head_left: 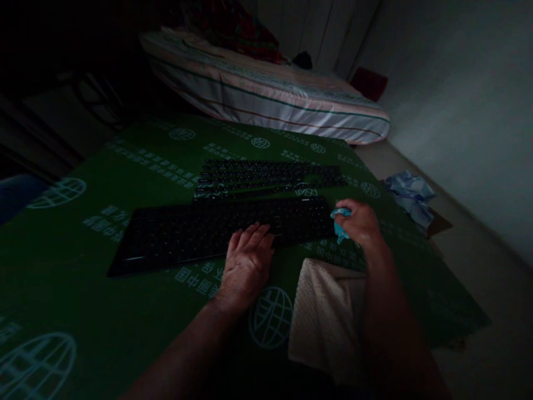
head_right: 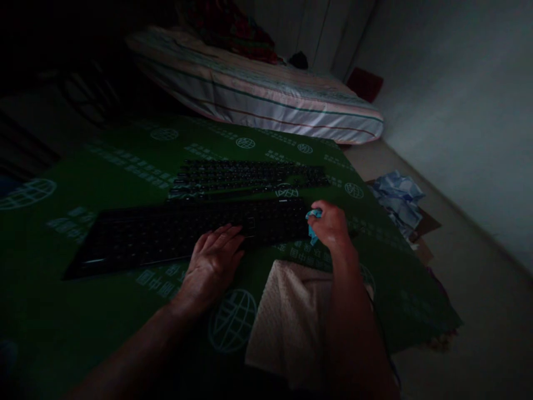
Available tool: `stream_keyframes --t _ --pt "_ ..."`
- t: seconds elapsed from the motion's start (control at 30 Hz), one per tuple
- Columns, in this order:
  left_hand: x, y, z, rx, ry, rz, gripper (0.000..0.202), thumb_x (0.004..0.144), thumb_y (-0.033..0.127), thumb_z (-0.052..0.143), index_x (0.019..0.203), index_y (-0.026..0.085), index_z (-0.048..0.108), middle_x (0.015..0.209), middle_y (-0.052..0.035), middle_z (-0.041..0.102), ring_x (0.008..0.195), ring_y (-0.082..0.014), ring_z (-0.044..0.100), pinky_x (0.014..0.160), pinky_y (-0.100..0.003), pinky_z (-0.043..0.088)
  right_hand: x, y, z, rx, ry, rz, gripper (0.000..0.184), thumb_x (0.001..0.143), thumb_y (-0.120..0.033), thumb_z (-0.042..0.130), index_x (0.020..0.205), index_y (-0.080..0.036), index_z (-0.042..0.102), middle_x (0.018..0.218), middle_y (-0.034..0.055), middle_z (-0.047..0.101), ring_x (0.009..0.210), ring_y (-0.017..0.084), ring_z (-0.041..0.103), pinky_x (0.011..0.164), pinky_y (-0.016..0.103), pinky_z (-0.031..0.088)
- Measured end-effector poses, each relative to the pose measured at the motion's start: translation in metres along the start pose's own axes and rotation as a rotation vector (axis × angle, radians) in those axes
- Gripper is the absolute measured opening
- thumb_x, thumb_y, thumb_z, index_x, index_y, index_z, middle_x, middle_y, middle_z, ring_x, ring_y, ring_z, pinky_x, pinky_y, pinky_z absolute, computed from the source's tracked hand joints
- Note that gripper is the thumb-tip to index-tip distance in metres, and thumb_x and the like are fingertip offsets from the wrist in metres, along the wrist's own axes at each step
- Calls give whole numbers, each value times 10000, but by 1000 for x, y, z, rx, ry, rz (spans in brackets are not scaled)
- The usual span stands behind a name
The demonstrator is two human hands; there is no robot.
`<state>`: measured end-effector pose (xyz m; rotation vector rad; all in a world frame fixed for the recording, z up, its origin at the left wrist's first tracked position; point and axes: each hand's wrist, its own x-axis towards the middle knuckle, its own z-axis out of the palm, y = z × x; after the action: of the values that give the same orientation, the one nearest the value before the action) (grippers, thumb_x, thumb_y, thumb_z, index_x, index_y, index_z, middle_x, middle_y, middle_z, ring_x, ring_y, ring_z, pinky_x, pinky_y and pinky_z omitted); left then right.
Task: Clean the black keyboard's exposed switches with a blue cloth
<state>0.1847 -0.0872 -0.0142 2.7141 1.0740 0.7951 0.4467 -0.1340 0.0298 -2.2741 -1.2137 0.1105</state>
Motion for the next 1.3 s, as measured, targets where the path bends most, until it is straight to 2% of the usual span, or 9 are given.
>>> stream_keyframes --t 0.17,0.3,0.43,0.57,0.73,0.93,1.17,1.23,1.3 --pt "-1 -1 1 6 3 1 270 879 186 481 1112 199 615 1261 -80 582 1206 -271 489 1023 -489 350 -1 3 -5 -148 -107 3 166 665 -173 591 773 -189 715 637 11 659 561 134 594 529 225 419" --pt "-1 -1 2 17 5 20 263 883 189 487 1118 179 603 1267 -86 578 1206 -271 487 1011 -486 358 -3 0 0 -196 -194 -56 181 660 -144 578 759 -202 718 610 0 649 533 126 574 517 225 398" --pt "0 0 0 20 2 28 257 882 183 483 1106 167 608 1262 -91 580 1202 -272 491 1011 -481 358 -2 -2 6 -214 -150 -97 191 661 -140 577 771 -203 719 671 17 673 636 152 615 580 238 420" --pt "0 2 -2 22 -5 16 254 879 182 486 1099 166 612 1264 -94 579 1201 -277 491 1009 -484 360 -1 0 7 -181 -101 -97 177 683 -174 572 779 -207 717 688 19 676 651 153 619 594 238 428" --pt "1 3 -2 25 -12 14 257 878 179 490 1106 174 607 1262 -86 582 1198 -275 492 1007 -481 363 -2 2 5 -184 -177 -104 171 645 -158 584 740 -208 717 591 -2 638 560 138 587 534 228 399" --pt "0 2 -1 34 0 15 250 872 185 496 1092 172 614 1256 -85 585 1194 -277 494 1008 -485 358 1 0 9 -225 -104 -103 193 684 -171 572 800 -198 723 692 26 680 668 155 626 604 232 433" --pt "0 1 1 19 -1 5 258 876 191 484 1098 187 618 1247 -79 592 1198 -268 494 1017 -479 354 -7 -2 -6 -225 -343 -75 212 627 -101 580 750 -190 728 550 -5 624 509 120 563 519 215 394" --pt "0 0 1 20 1 4 259 880 193 479 1099 188 617 1245 -80 593 1197 -267 494 1019 -479 352 -8 -3 -9 -238 -358 -72 207 631 -104 581 749 -190 729 571 -2 635 516 119 567 527 216 395" --pt "0 0 0 23 5 10 264 883 194 473 1106 183 614 1250 -84 589 1198 -268 492 1018 -481 353 -7 -4 -8 -262 -301 -74 210 656 -130 578 781 -196 733 638 11 666 565 131 591 555 226 406"
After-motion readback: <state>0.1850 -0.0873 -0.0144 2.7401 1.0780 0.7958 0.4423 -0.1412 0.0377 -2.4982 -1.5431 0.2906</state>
